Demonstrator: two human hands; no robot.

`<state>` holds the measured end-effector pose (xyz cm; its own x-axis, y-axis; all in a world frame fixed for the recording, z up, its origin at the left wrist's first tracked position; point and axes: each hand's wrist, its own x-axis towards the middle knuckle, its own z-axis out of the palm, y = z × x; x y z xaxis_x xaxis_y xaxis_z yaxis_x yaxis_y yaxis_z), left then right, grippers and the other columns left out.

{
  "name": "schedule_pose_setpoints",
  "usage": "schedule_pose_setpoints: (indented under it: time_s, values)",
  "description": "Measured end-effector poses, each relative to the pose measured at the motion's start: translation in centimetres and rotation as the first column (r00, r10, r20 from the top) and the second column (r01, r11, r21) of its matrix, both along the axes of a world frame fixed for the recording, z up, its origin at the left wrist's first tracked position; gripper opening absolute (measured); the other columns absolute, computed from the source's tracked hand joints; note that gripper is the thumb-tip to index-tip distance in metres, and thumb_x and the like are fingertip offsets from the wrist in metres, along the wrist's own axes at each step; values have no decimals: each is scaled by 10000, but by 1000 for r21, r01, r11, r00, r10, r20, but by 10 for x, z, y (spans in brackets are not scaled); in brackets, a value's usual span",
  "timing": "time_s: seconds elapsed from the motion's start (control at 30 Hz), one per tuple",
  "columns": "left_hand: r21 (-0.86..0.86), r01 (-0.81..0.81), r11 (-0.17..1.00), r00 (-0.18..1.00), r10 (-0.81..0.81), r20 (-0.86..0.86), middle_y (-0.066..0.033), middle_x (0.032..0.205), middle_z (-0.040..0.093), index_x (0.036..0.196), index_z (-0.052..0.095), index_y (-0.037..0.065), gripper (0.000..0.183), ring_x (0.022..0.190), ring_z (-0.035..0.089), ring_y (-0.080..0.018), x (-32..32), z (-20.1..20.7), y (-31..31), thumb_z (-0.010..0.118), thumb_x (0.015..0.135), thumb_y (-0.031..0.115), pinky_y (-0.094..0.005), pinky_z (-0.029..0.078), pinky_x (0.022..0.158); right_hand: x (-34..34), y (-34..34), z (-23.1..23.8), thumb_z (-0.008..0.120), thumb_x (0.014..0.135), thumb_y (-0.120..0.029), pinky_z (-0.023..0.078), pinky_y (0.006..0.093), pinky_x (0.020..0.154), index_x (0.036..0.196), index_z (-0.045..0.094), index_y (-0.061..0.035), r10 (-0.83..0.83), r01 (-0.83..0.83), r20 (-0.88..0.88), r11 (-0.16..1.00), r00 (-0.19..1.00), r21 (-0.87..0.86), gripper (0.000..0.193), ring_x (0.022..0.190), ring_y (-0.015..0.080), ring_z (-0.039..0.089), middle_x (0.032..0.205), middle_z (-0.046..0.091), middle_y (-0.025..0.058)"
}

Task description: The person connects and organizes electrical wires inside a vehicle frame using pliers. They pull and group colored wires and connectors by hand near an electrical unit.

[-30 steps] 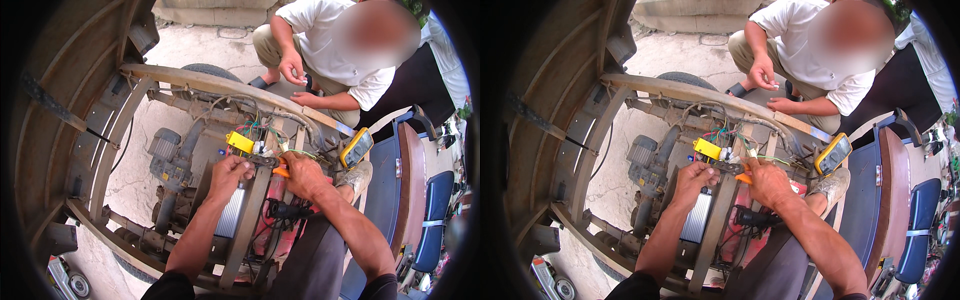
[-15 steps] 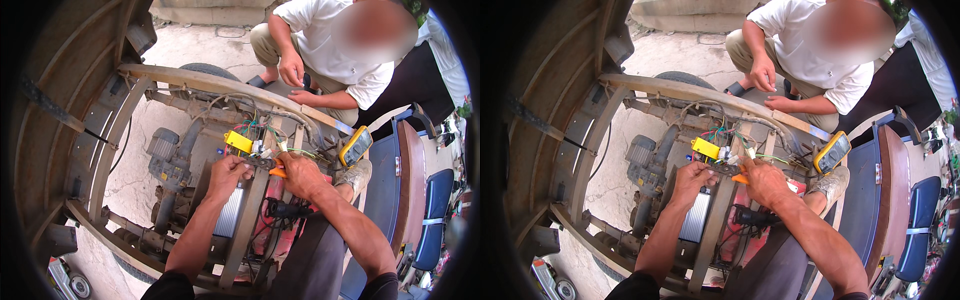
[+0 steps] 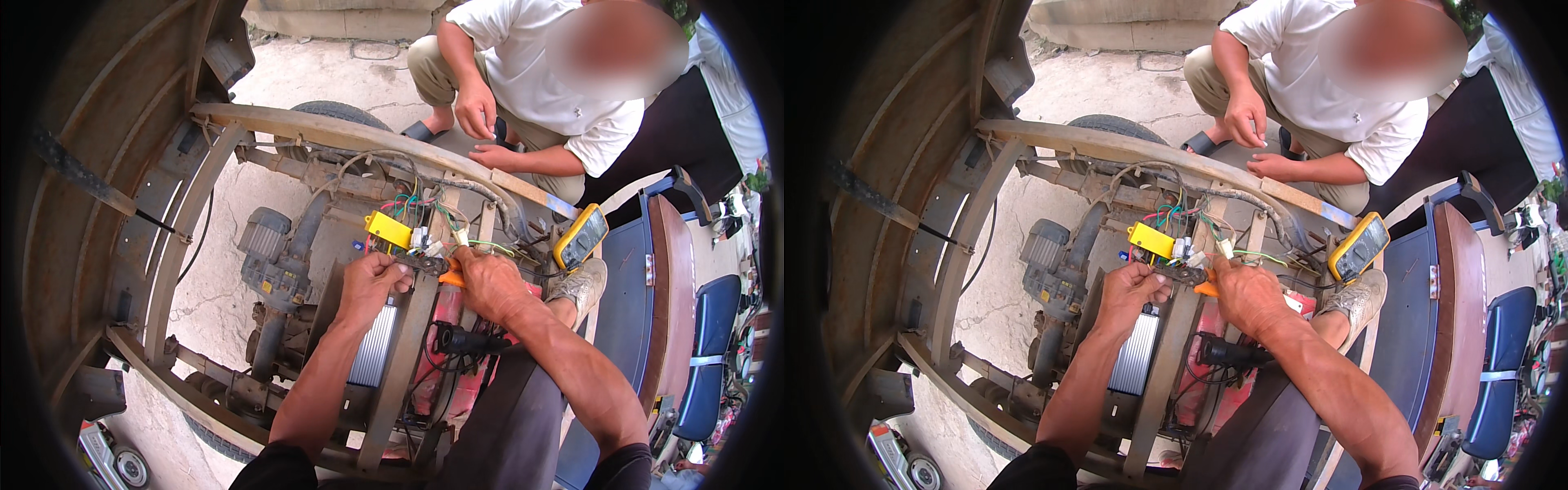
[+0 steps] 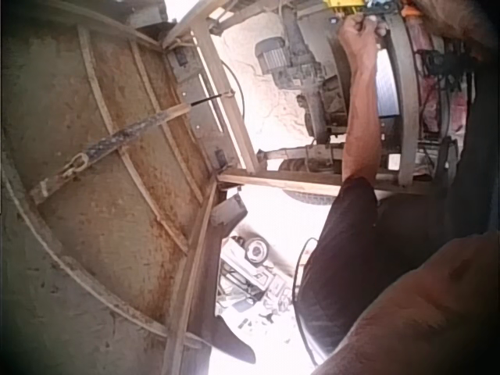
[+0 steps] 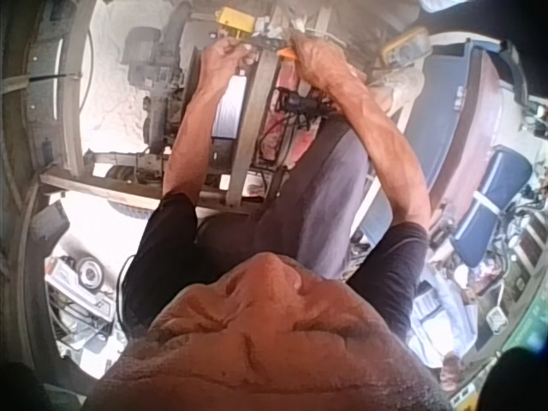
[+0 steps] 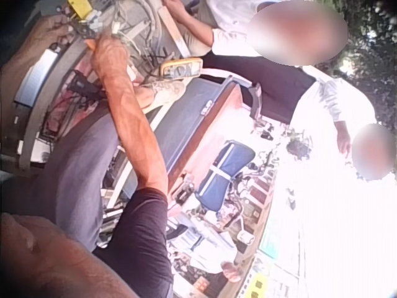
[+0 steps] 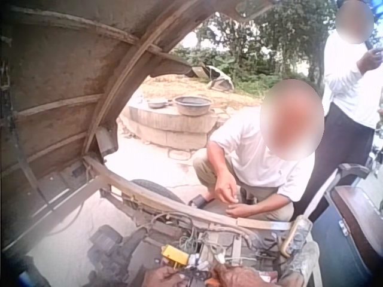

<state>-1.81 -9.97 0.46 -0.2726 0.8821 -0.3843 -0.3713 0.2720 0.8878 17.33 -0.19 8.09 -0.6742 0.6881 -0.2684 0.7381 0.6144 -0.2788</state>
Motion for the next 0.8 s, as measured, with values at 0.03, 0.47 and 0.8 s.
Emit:
schedule_pose_setpoints:
  time_s: [0.03, 0.47, 0.8]
  values:
    - [-1, 0, 1000, 1000, 0, 1, -107, 862, 720, 977, 659, -58, 94, 714, 672, -123, 0, -1, 0, 624, 928, 14, -243, 536, 653, 0, 0, 0, 629, 822, -100, 532, 496, 770, 1061, 529, -14, 14, -14, 5, 1000, 1000, 11, 273, 852, 426, 676, 955, 687, 241]
    - [-19, -21, 1000, 999, 21, 46, -114, 861, 711, 945, 658, -48, 83, 718, 674, -138, 2, -1, 1, 623, 934, 26, -247, 533, 643, -3, 0, 4, 507, 911, -108, 545, 475, 744, 1131, 529, 5, 54, -64, 155, 996, 986, 60, 248, 820, 387, 698, 902, 708, 216]
    - [14, 25, 1000, 997, -23, -77, -122, 877, 710, 977, 650, -59, 108, 746, 672, -152, -2, 2, -6, 616, 946, 39, -275, 551, 685, -1, -3, 8, 592, 911, -254, 532, 529, 781, 1089, 531, 9, -223, 227, 125, 974, 967, -22, 324, 869, 433, 682, 892, 694, 261]
